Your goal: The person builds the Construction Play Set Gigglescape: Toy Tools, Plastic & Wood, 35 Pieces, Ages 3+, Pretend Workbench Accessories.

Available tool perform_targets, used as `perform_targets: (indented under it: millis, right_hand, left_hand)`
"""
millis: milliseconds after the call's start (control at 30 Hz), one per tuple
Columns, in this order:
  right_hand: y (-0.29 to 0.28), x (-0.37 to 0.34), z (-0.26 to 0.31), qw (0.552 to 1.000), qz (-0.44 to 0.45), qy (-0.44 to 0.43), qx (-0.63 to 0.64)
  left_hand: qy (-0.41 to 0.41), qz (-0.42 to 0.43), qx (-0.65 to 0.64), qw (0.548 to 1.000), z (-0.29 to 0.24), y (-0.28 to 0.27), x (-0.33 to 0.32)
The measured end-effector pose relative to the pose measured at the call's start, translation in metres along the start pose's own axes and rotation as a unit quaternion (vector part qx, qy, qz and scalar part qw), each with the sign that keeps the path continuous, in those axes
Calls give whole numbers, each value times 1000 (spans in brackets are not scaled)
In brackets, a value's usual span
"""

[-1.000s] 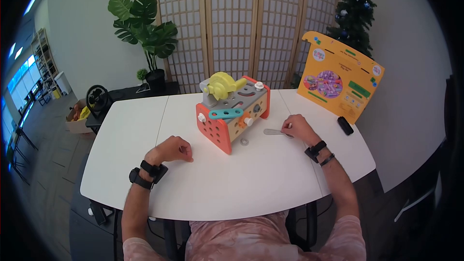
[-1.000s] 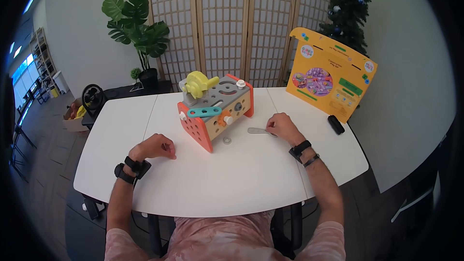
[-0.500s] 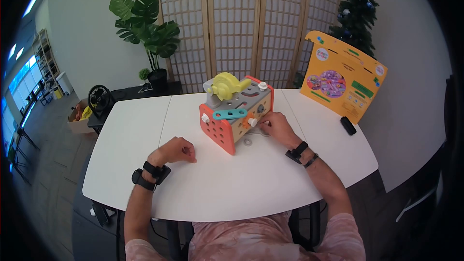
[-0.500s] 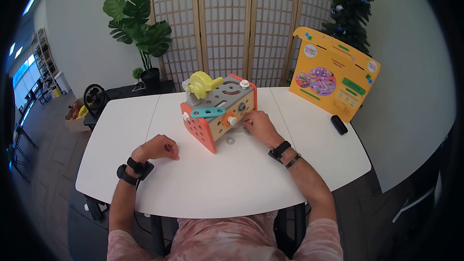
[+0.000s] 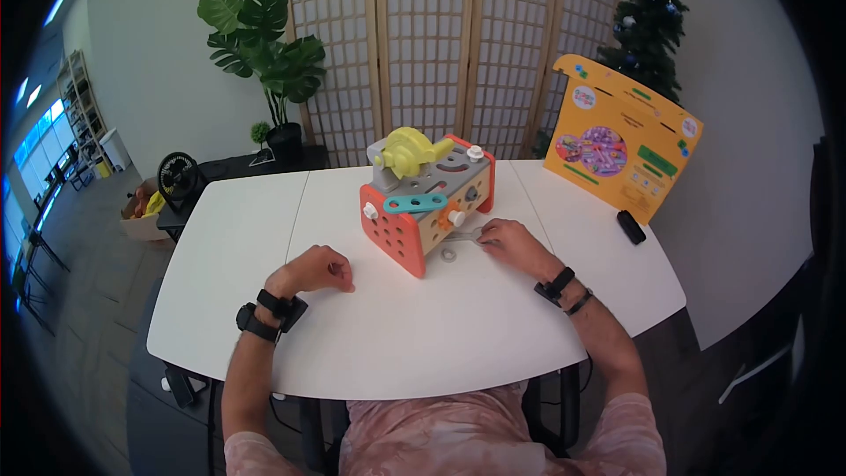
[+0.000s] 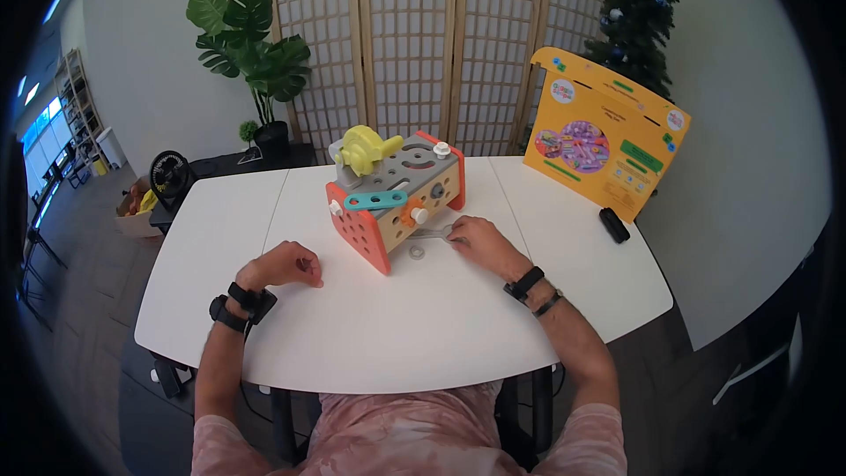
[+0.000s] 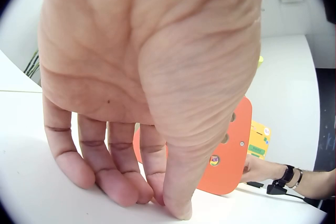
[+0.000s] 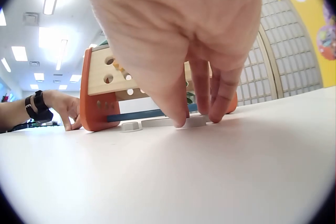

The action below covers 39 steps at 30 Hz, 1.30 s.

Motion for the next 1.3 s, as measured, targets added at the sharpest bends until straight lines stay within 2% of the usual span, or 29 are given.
perform_targets:
  millis: [467, 567, 633, 733, 833, 1033, 1067, 1133, 1300]
  right_hand:
    - [-5, 8, 8, 999, 19, 31, 6]
    - [-4, 3, 33, 1000, 19, -4, 3]
    - [3, 0, 60, 995, 37, -91, -18]
    - [17, -5, 72, 990, 34, -136, -16]
    - [27, -5, 71, 988, 61, -136, -29]
    - [20, -5, 74, 988, 28, -146, -29]
    - [15, -4, 76, 988, 27, -147, -30]
    - [4, -2, 66, 995, 28, -82, -55]
    - [6, -5, 34, 995, 37, -40, -87]
  left_hand:
    - [-3, 6, 3, 1000, 0, 0, 0]
    - [-3, 5, 0, 1000, 1, 0, 0]
    - [-4, 7, 0, 1000, 1, 0, 0]
    - [-5, 11, 3, 1000, -1, 0, 0]
    - [-5, 9, -1, 1000, -1, 1, -1]
    - [8, -2, -9, 1000, 2, 1, 0]
    - [7, 0, -7, 1000, 3, 1, 0]
    - [5, 4, -5, 1000, 4, 1, 0]
    - [-1, 4, -3, 1000, 0, 1, -1]
Point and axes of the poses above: each hand's wrist, its own x-axis towards the middle knuckle, its own y-axis out of the palm, z = x × y, the point moved 8 cm from there along x, towards the middle knuckle, and after that the axes turned 4 degrees about -z, right-handed, at the moved point
